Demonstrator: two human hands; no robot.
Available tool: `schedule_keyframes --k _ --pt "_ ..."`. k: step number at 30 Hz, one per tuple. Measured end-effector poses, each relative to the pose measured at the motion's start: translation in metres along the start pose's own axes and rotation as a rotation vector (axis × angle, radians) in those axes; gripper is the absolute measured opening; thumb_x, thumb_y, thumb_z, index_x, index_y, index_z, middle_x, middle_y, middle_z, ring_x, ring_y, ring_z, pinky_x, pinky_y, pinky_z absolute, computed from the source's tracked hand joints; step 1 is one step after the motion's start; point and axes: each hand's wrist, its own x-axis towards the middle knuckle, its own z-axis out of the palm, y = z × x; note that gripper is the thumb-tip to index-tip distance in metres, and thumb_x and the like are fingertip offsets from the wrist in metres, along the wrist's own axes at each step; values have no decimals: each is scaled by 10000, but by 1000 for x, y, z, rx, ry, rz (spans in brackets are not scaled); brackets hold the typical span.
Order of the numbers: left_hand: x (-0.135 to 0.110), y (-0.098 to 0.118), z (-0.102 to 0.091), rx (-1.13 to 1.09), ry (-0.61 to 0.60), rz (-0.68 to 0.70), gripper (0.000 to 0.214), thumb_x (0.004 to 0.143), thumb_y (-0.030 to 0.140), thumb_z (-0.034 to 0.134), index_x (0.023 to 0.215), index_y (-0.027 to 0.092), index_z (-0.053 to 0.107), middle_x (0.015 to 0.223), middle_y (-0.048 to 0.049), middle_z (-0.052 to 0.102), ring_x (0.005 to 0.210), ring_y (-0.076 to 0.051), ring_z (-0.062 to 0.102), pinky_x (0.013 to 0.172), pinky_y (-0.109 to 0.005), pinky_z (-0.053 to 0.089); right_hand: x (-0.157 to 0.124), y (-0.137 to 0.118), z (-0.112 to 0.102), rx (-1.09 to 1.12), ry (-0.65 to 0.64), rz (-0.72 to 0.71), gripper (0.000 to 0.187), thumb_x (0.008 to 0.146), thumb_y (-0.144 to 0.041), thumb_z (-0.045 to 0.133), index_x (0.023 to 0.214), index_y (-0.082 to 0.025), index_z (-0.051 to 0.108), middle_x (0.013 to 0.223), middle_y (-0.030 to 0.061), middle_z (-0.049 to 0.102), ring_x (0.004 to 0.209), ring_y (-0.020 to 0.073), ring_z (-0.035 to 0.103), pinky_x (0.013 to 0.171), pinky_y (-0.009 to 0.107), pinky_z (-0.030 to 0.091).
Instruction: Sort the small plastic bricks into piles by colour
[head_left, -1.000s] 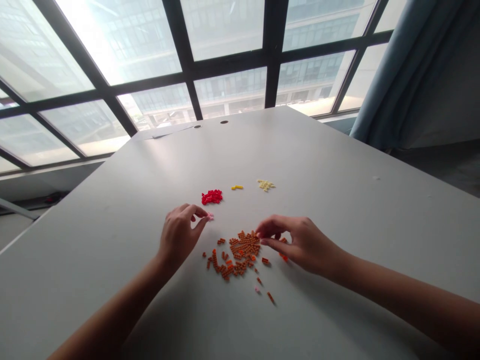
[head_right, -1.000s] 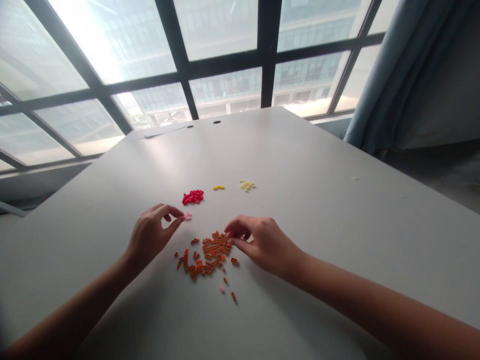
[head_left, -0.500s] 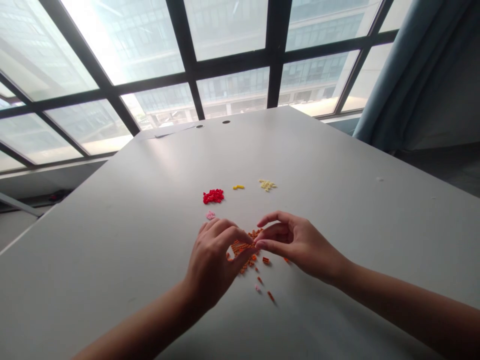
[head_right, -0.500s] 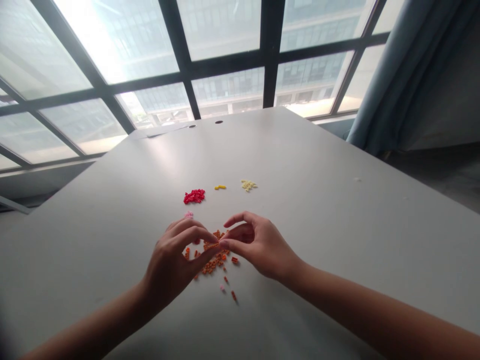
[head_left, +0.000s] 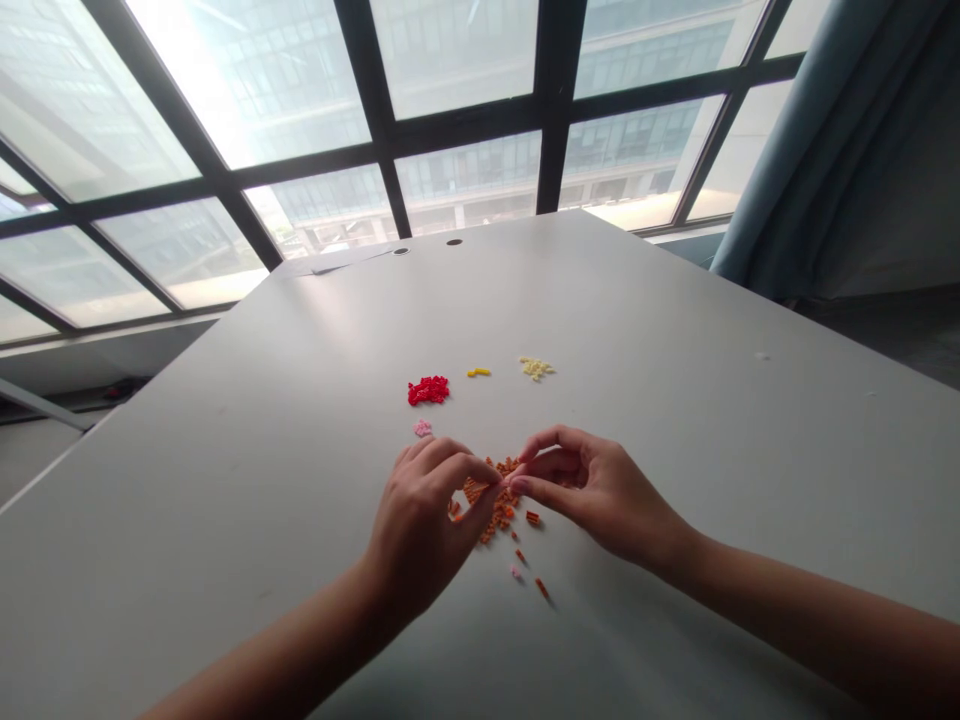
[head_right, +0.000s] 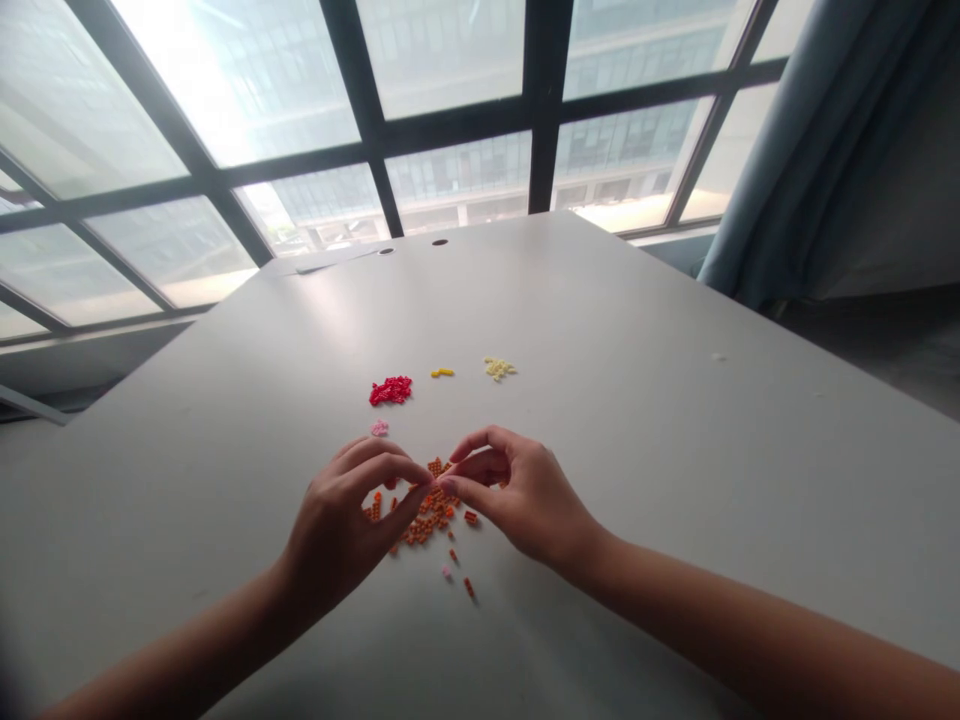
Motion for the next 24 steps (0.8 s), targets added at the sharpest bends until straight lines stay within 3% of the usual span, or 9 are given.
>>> schedule_keyframes --k 4,7,10,14,19,24 --pt "6 -22 -10 60 56 -81 75 806 222 615 756 203 668 730 -7 639 644 -137 558 683 -283 460 -5 1 1 -357 -70 -227 72 770 -234 661 808 -196 612 779 15 714 723 149 655 701 285 484" --pt "11 -50 -15 186 101 -153 92 802 227 606 749 200 675 711 -1 637 635 -143 550 690 -286 448 -11 2 4 -581 -245 -358 94 733 -187 707 768 -200 621 766 -8 695 723 138 618 752 293 415" --pt "10 -76 -14 242 84 -227 109 799 258 602 749 194 676 705 -3 633 622 -149 551 682 -290 441 -15 3 7 -700 -346 -387 139 706 -158 733 775 -205 622 781 -14 692 755 148 600 779 309 358" --pt "5 -94 -9 283 63 -264 115 797 261 594 742 191 665 702 -7 628 636 -155 551 693 -296 438 -16 3 8 -740 -367 -372 144 714 -87 693 752 -204 618 756 -16 686 752 148 591 768 308 333" --pt "6 -94 -12 227 96 -296 119 778 285 634 719 188 669 707 -11 627 634 -150 550 664 -286 445 -12 2 8 -572 -271 -319 80 750 -133 672 757 -196 622 768 -4 697 743 137 611 752 282 407" --pt "4 -61 -15 54 44 -183 99 801 274 624 769 204 687 789 -22 660 648 -134 551 683 -277 476 -8 -2 7 -324 -127 -230 29 778 -179 632 789 -206 630 787 -3 713 736 129 650 704 250 487"
